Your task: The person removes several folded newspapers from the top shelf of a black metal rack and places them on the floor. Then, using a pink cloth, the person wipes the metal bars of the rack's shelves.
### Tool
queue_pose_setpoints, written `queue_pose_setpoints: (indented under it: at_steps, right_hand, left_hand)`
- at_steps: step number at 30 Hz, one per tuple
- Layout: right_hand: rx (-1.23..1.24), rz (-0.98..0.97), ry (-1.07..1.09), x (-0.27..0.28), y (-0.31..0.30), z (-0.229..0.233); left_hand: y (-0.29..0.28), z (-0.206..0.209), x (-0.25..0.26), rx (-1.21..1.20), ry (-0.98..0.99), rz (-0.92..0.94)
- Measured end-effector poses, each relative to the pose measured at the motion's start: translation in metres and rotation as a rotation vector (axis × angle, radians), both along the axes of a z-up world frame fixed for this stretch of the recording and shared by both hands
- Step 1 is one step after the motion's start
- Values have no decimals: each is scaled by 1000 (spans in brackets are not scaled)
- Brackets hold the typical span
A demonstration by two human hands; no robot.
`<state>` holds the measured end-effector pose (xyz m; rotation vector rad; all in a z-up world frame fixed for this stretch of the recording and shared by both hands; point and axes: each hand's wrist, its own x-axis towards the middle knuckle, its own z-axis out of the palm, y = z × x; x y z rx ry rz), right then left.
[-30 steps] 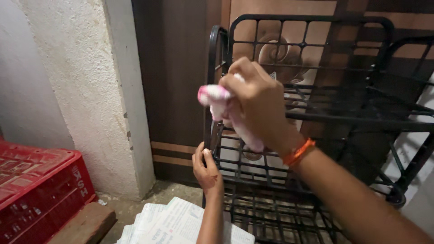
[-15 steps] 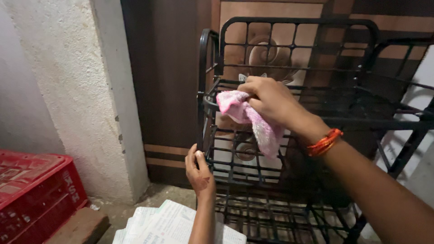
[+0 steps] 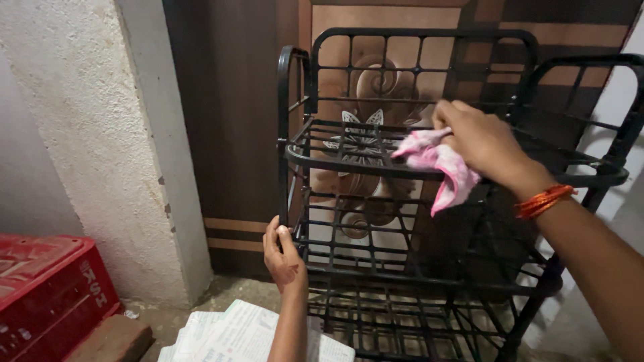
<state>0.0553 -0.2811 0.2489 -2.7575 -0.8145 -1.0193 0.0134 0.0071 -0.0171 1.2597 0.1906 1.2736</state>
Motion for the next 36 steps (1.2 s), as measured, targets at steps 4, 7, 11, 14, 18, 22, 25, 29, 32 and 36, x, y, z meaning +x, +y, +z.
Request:
queue_pose_setpoints:
  at_steps: [4,7,11,14,18,22,25,29,32,36]
  right_hand:
    - [-57,-23,-76,5,-6,-5]
    - [-46,-28,-63,3,1,-7]
    - [-11,38,-39,-2,5,-6]
    - [17,79,-45,1,5,-6]
    - [50,56,-19,1,3,-6]
    - [61,64,28,-7,9,-2]
    - [85,24,121,-17,12,0]
    - [60,21,219,-17,16,2]
    - [27,101,251,-7,14,0]
    - [40,239,252,9,8,-4]
  left_hand:
    - [3,-5,5,-28,32,-6]
    - [3,-9,11,-45,-8,-15]
    - [5,-9,7,-3,45,10]
    - [0,-5,2,167,37,197]
    - [-6,13,-13,177,208,215]
    - [-29,50,-36,224,287,352]
    - [-51,90,-52,300,196,488]
    - [-77,137,-76,482,20,566]
    - [-93,158,-83,745,-38,560]
    - [-111,163,-91,1019,57,518]
